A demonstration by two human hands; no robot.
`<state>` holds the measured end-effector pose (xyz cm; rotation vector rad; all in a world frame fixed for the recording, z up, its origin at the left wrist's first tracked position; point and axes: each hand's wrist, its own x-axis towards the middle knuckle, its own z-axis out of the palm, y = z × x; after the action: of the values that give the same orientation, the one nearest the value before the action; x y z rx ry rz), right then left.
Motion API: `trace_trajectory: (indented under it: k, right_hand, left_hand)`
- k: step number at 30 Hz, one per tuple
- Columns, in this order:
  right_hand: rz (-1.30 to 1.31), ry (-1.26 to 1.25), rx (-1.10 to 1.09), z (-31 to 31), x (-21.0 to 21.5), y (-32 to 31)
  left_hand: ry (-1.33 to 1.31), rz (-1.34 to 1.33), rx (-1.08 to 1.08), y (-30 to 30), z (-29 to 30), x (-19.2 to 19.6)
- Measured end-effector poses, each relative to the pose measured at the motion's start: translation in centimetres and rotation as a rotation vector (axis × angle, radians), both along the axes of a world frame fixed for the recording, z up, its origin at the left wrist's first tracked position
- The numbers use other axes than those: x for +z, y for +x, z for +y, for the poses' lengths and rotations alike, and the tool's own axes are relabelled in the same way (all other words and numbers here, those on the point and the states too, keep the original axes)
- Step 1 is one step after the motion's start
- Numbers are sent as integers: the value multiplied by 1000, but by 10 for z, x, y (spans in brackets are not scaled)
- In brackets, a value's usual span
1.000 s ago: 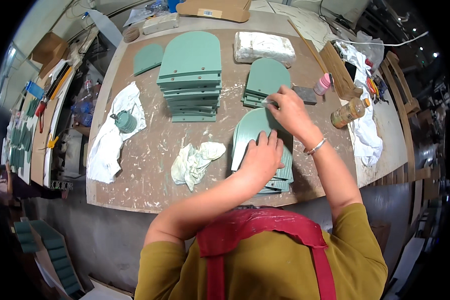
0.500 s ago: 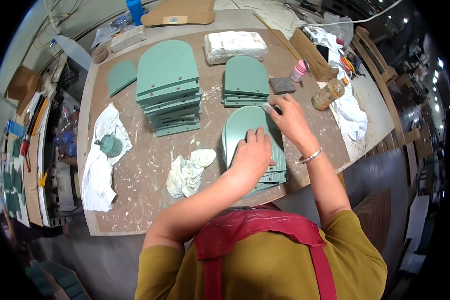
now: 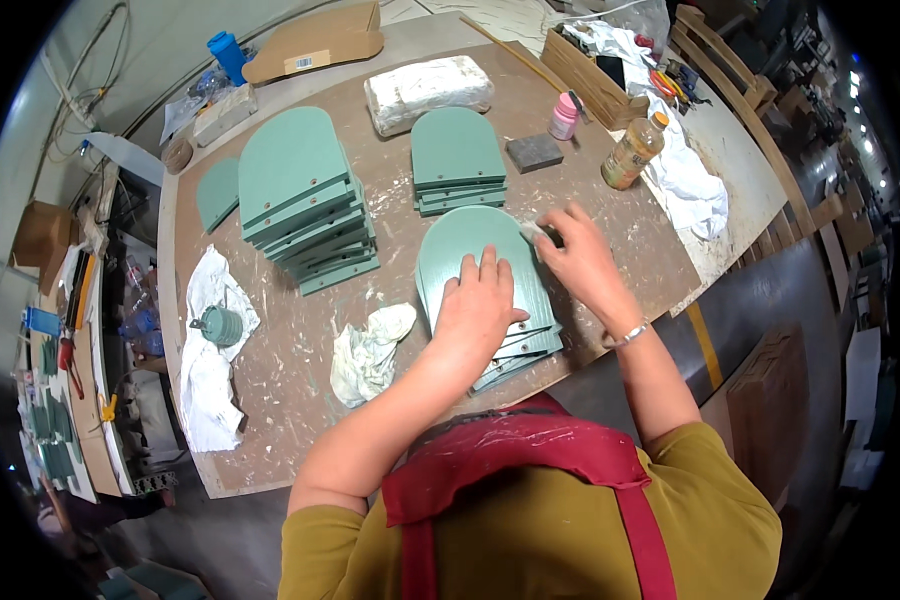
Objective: The person sands the edges and surfaces of green wooden panels using a sanding block. They take panels one at a time from a stack, rub the block along the contours, wipe the dust away with a white cloth, and place the finished pieces into a separate stack.
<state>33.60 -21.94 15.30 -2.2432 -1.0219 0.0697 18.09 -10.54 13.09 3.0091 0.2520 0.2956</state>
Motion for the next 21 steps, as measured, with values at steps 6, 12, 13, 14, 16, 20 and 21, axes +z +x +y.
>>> trace_trajectory:
  k: [6,12,13,14,16,20,21]
  right_hand:
    - [316,267,118,-23,-8,38]
    - [365,245,357,-6,-42,59]
    - [356,276,401,-8,-44,59]
    - [341,262,412,-12,-45,59]
    - [261,310,469,-25,-41,55]
    - [272,140,526,-58,-28,42]
    - [279,232,523,-58,-26,42]
  left_hand:
    - [-23,-6,-58,-4,5,8]
    - [31,8,-58,-3,2,12]
    - [40,12,-53,-3,2,12]
    - [43,14,-57,-3,2,13]
    - [35,37,-57,-2,2,14]
    - [34,41,-58,-1,2,16]
    - [31,40,-57,-1,2,16]
